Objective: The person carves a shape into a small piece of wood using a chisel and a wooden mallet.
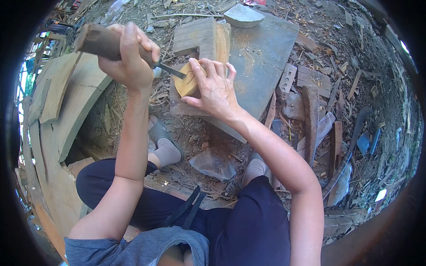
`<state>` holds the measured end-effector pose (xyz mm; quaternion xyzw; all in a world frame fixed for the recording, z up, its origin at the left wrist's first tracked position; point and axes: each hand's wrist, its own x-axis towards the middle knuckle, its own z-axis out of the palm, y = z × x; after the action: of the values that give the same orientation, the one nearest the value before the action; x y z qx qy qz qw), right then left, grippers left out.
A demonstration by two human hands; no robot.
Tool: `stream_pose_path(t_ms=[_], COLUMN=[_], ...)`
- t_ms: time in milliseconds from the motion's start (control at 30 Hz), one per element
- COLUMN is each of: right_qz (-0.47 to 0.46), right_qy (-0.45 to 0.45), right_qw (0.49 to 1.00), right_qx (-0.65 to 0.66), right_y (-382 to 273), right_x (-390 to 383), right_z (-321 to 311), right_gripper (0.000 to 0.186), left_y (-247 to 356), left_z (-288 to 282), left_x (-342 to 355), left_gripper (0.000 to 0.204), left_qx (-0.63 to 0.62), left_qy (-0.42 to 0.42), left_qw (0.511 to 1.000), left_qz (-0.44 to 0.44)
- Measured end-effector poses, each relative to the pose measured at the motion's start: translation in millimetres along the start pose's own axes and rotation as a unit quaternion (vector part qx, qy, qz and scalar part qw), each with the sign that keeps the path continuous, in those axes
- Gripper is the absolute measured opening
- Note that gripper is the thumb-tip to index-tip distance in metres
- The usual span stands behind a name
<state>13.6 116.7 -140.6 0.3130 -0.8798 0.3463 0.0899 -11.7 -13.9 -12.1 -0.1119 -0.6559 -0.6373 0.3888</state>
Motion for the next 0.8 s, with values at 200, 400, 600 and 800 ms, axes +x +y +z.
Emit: stream_pose_path(t_ms=[200, 400, 600, 800], right_qz=[0.001, -0.004, -0.01, -0.016], right_qy=[0.012, 0.027, 0.021, 0.022], right_qw=[1.0, 0.999, 0.999, 0.999], right_qx=[-0.018, -0.02, -0.026, -0.039], right_y=[-2, 0, -2, 0], right_x=[-1, -3, -2, -4], right_z=[0, 2, 2, 2], right_gripper=[0.096, 0.096, 0.096, 0.096], left_y=[-2, -10, -6, 8], left_z=[-9, -11, -13, 4], left_x=[8, 19, 18, -9], left_gripper=[0.016, 0.016, 0.014, 0.014], left_qx=[-0.043, -0.026, -0.062, -0.063], left_qy=[-0.009, -0.078, -0.06, -0.035], left_qw=[0.999, 0.996, 0.995, 0.997], left_qz=[-0.008, -0.026, -0.056, -0.01])
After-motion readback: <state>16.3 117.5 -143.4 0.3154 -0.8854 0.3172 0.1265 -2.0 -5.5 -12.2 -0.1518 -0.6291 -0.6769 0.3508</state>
